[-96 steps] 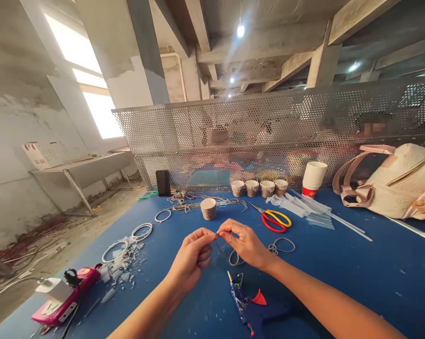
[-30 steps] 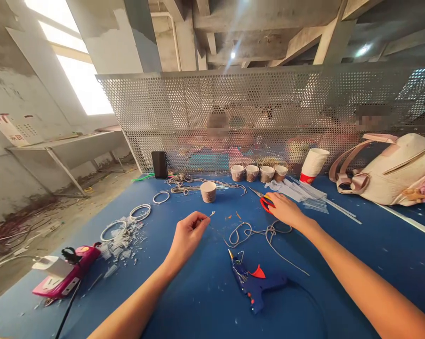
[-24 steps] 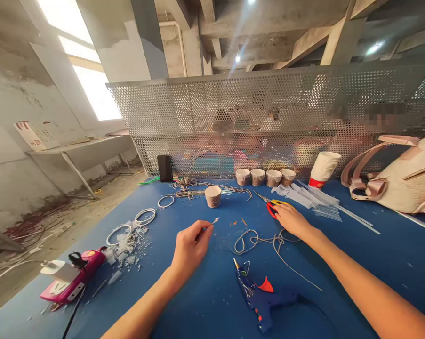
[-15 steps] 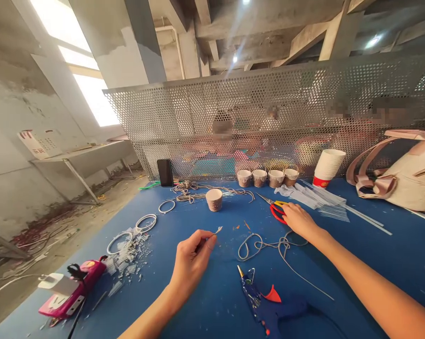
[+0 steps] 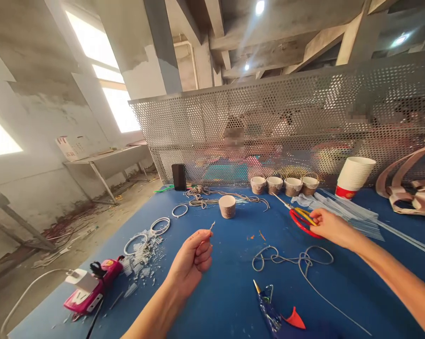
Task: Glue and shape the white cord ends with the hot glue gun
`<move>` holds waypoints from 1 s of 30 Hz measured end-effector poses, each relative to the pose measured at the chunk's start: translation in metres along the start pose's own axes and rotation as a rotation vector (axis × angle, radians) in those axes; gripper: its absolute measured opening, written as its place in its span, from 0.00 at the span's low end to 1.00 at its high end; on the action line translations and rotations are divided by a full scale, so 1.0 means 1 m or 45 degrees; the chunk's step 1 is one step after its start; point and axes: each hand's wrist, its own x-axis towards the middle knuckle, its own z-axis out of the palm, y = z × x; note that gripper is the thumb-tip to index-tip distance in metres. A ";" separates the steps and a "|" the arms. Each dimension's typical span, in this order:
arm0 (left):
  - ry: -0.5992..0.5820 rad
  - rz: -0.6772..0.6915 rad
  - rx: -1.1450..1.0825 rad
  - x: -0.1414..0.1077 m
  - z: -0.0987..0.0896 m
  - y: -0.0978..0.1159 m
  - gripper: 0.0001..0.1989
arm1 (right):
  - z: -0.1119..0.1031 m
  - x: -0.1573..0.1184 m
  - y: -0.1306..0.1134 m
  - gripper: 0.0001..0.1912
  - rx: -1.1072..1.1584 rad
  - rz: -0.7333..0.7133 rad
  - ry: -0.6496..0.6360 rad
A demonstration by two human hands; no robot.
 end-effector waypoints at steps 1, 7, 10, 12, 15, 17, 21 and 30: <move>0.011 -0.018 -0.033 0.000 -0.001 -0.001 0.14 | -0.005 -0.003 -0.003 0.10 0.180 0.004 -0.051; 0.133 -0.018 -0.180 -0.004 -0.006 -0.010 0.13 | -0.012 -0.042 -0.064 0.27 1.361 -0.090 -0.727; 0.176 0.068 -0.200 -0.008 -0.005 -0.015 0.15 | 0.005 -0.061 -0.105 0.24 1.347 -0.002 -1.069; 0.198 0.131 -0.218 -0.010 -0.003 -0.018 0.17 | 0.018 -0.070 -0.128 0.25 1.277 -0.067 -1.227; 0.229 0.218 -0.242 -0.011 -0.002 -0.021 0.18 | 0.030 -0.077 -0.151 0.22 1.210 -0.036 -1.362; 0.242 0.272 -0.245 -0.011 -0.003 -0.022 0.18 | 0.033 -0.075 -0.160 0.20 1.231 0.004 -1.389; 0.240 0.302 -0.220 -0.010 -0.005 -0.022 0.18 | 0.033 -0.064 -0.172 0.22 1.261 0.016 -1.432; 0.277 0.291 -0.201 -0.012 -0.002 -0.023 0.18 | 0.028 -0.057 -0.188 0.22 1.321 0.037 -1.469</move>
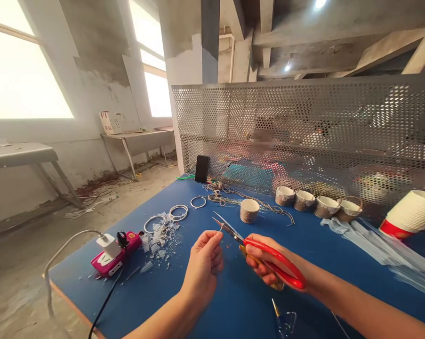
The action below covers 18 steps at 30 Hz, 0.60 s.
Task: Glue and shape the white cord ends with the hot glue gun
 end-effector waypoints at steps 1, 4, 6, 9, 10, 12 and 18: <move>0.004 0.002 0.001 0.000 0.000 0.000 0.18 | 0.000 0.001 0.000 0.22 0.003 0.004 0.001; 0.019 -0.006 0.007 0.001 0.000 0.000 0.19 | 0.000 0.002 0.000 0.22 0.001 0.016 0.015; 0.026 -0.013 0.015 0.001 0.000 0.000 0.19 | -0.001 0.002 0.000 0.22 -0.008 0.020 0.029; 0.022 -0.011 0.022 0.002 -0.001 -0.001 0.18 | -0.001 0.002 -0.001 0.22 -0.036 0.026 0.055; 0.021 -0.008 0.023 0.002 -0.002 -0.001 0.18 | -0.001 0.002 -0.002 0.22 -0.049 0.026 0.065; 0.025 -0.003 0.023 0.003 -0.003 -0.002 0.18 | -0.001 0.003 -0.001 0.24 -0.086 0.025 0.096; 0.037 0.009 -0.016 0.006 -0.004 -0.001 0.19 | 0.001 0.007 -0.003 0.27 -0.175 -0.002 0.225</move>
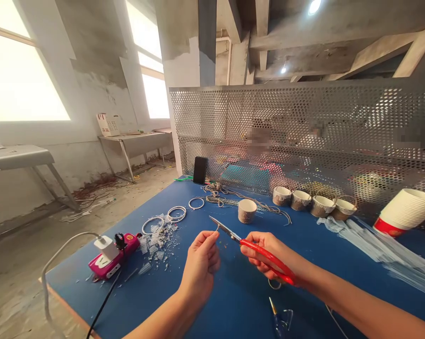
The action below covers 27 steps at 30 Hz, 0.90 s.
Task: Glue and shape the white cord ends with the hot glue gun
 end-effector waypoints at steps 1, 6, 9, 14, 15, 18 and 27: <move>0.002 0.008 -0.006 0.000 0.000 0.000 0.19 | 0.000 0.001 -0.001 0.27 0.005 0.000 0.009; 0.012 0.031 -0.022 0.001 0.001 0.002 0.19 | -0.002 0.004 -0.004 0.23 0.032 -0.026 0.047; 0.013 0.041 -0.024 0.001 0.002 0.003 0.19 | -0.002 0.003 -0.004 0.22 0.026 -0.051 0.016; -0.005 0.071 -0.045 0.004 0.000 0.002 0.18 | 0.001 0.000 -0.004 0.23 -0.124 -0.125 -0.049; -0.011 0.074 -0.046 0.004 -0.001 0.002 0.18 | 0.002 0.000 -0.004 0.22 -0.167 -0.117 -0.043; -0.022 0.076 -0.029 0.005 -0.002 0.000 0.17 | 0.004 0.002 -0.004 0.21 -0.233 -0.084 -0.023; -0.005 0.069 0.036 0.001 0.000 0.000 0.18 | 0.010 0.005 -0.006 0.23 -0.216 -0.154 -0.015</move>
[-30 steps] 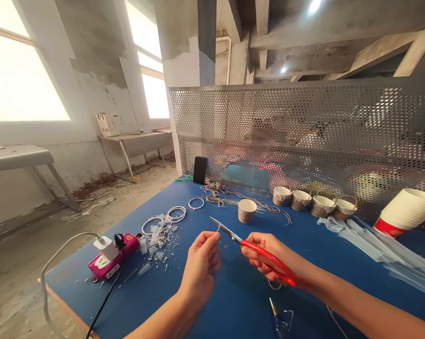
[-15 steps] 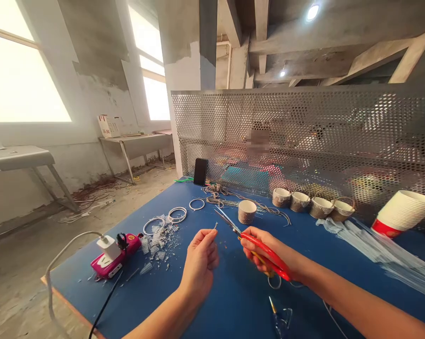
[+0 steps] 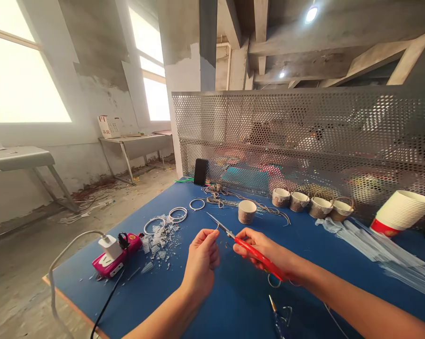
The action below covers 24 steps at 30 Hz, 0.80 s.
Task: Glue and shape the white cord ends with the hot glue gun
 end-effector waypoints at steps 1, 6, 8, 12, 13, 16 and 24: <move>-0.002 -0.004 -0.001 0.000 0.000 0.000 0.18 | 0.000 0.000 0.000 0.24 0.004 -0.006 -0.001; 0.004 -0.017 0.000 -0.001 0.002 0.001 0.19 | 0.000 -0.001 0.000 0.24 0.022 0.008 0.007; 0.005 -0.013 0.001 -0.001 0.003 0.001 0.19 | 0.001 -0.003 -0.002 0.24 0.032 0.013 0.017; 0.013 -0.008 0.007 -0.001 0.003 0.001 0.19 | 0.004 -0.007 -0.009 0.22 0.048 0.039 0.031; 0.015 -0.010 0.008 -0.002 0.002 0.001 0.19 | 0.004 -0.008 -0.011 0.22 0.047 0.044 0.033; 0.014 -0.006 0.001 -0.002 0.001 0.000 0.19 | 0.005 -0.009 -0.012 0.22 0.036 0.046 0.041; 0.001 0.000 0.006 -0.002 0.002 0.001 0.19 | 0.005 -0.007 -0.008 0.22 0.039 0.049 0.040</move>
